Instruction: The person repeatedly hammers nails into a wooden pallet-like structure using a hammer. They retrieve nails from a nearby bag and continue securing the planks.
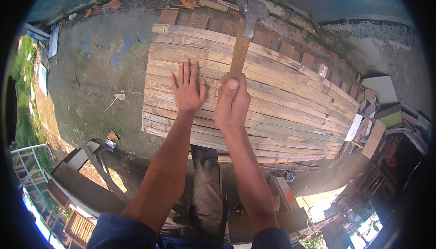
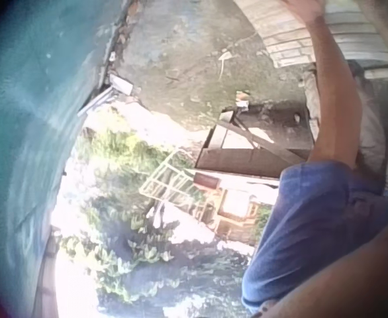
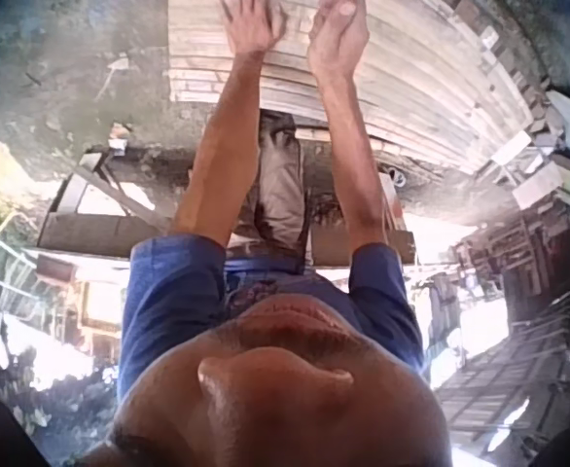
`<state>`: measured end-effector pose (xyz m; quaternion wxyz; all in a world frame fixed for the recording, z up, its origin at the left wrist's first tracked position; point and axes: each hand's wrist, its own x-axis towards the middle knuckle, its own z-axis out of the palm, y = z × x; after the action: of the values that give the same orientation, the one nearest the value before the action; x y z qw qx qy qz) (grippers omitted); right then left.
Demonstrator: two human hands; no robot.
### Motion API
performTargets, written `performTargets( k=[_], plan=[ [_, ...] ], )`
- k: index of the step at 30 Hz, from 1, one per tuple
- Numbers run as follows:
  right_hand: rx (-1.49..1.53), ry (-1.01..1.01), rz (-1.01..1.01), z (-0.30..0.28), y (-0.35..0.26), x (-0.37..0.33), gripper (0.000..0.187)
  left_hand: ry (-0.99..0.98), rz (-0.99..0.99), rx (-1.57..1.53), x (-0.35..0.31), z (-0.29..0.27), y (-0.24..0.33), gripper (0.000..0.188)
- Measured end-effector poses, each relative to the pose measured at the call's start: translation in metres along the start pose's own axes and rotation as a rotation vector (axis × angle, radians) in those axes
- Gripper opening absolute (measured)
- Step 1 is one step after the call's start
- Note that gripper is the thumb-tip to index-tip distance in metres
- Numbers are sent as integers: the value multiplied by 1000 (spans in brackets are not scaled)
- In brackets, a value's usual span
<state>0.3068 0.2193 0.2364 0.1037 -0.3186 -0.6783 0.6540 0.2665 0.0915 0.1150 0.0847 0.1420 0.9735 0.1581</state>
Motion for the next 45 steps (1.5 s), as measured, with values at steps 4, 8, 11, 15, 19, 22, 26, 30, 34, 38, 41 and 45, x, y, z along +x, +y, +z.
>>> performTargets(
  k=[4, 8, 11, 15, 19, 22, 26, 30, 34, 38, 41, 45],
  plan=[
    [25, -25, 37, 16, 13, 16, 60, 19, 3, -19, 2, 1, 0, 68],
    [70, 21, 387, 6, 5, 21, 62, 42, 11, -34, 1, 1, 0, 66],
    [276, 103, 176, -14, -19, 9, 61, 44, 32, -20, 2, 1, -1, 67],
    [334, 47, -111, -8, -18, 16, 59, 5, 13, 15, 1, 2, -1, 69],
    [0, -35, 189, 13, -10, 25, 59, 13, 10, 3, 0, 1, 1, 70],
    [205, 10, 460, 7, -35, 12, 64, 8, 3, -3, 2, 0, 1, 69],
    [346, 57, -98, -6, -61, 11, 67, 23, 17, -2, 2, 1, 1, 69],
    [221, 35, -199, 1, -18, 20, 67, 16, 11, -1, 1, -1, 1, 68],
    [-170, -11, 455, 0, 10, 17, 65, -2, 1, -5, 1, -2, 1, 68],
    [254, 18, 181, -12, -40, 5, 67, 37, 19, -21, 0, 0, 0, 68],
    [362, 28, -131, -16, -67, 9, 69, 35, 27, -34, -1, 1, 0, 69],
    [460, 10, -225, 8, -14, 25, 67, 17, 23, -39, -2, -2, 0, 69]
  ],
)
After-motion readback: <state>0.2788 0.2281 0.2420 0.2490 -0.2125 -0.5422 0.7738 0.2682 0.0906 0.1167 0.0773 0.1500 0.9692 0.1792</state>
